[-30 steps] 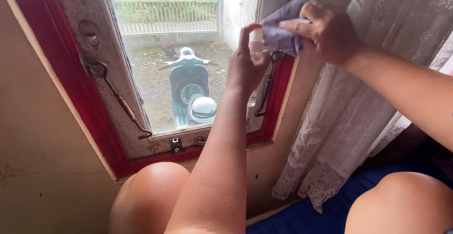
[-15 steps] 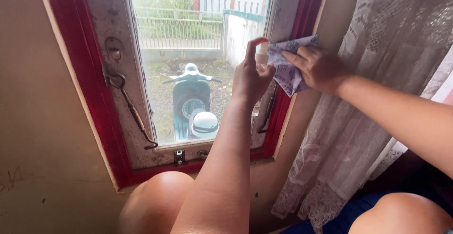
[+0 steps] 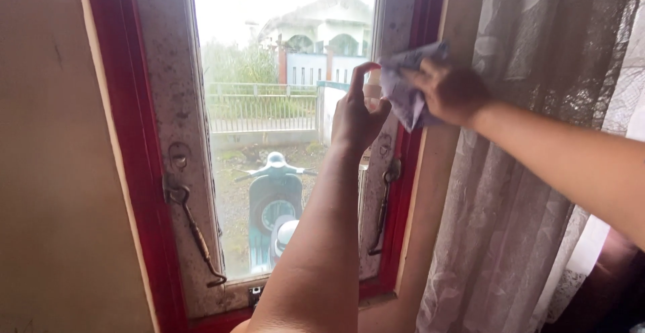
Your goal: The person sits on a blue mat and cleans the red window frame using a spray bottle and a cloth. They repeatedly spray the frame and wipe it with the cloth, focusing on the lower and side sections of the frame.
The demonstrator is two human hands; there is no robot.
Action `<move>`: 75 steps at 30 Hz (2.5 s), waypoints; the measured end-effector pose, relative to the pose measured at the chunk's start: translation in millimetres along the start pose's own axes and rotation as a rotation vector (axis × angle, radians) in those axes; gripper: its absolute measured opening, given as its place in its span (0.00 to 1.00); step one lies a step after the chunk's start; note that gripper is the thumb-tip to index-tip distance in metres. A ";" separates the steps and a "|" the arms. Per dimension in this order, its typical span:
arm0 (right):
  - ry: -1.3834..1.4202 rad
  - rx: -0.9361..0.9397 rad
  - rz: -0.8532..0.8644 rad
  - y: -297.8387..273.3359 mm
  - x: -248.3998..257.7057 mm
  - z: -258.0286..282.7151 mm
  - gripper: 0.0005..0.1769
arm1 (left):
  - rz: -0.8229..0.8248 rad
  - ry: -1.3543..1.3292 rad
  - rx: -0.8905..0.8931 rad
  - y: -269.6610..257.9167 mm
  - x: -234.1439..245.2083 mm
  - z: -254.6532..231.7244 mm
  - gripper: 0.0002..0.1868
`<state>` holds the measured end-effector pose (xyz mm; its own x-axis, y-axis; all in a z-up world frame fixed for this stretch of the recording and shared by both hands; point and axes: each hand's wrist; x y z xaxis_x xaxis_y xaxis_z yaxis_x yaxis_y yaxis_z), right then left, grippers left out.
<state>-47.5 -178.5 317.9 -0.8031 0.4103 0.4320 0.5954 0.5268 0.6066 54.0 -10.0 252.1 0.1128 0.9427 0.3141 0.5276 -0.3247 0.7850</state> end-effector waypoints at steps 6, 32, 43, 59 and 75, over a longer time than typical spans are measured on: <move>-0.031 0.178 0.176 -7.6 -102.5 -11.7 0.25 | 0.030 0.006 0.015 2.6 0.5 -2.5 0.32; 0.080 -0.035 0.118 17.4 -26.5 -17.6 0.29 | 0.031 -0.007 0.027 2.6 22.2 -22.4 0.30; 0.265 -0.041 0.399 -10.2 -20.1 7.1 0.33 | 0.074 -0.007 0.035 -7.2 16.9 -23.0 0.31; 0.270 -0.043 0.059 -97.3 -97.2 57.6 0.28 | 0.130 0.012 0.216 -90.1 -9.0 12.9 0.30; 0.167 0.258 0.121 -154.0 -212.8 132.0 0.34 | -0.007 -0.025 0.428 -177.5 -55.8 72.7 0.31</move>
<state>34.6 -248.7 44.4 -0.7061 0.3649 0.6068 0.6553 0.6615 0.3647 15.2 0.6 56.5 0.1253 0.9480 0.2924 0.8295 -0.2618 0.4934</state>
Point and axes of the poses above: each hand's wrist, its own y-axis towards the middle knuckle, its own x-axis out of the back of the hand, z = x × y, and after that the axes turned 9 degrees about z, right-handed
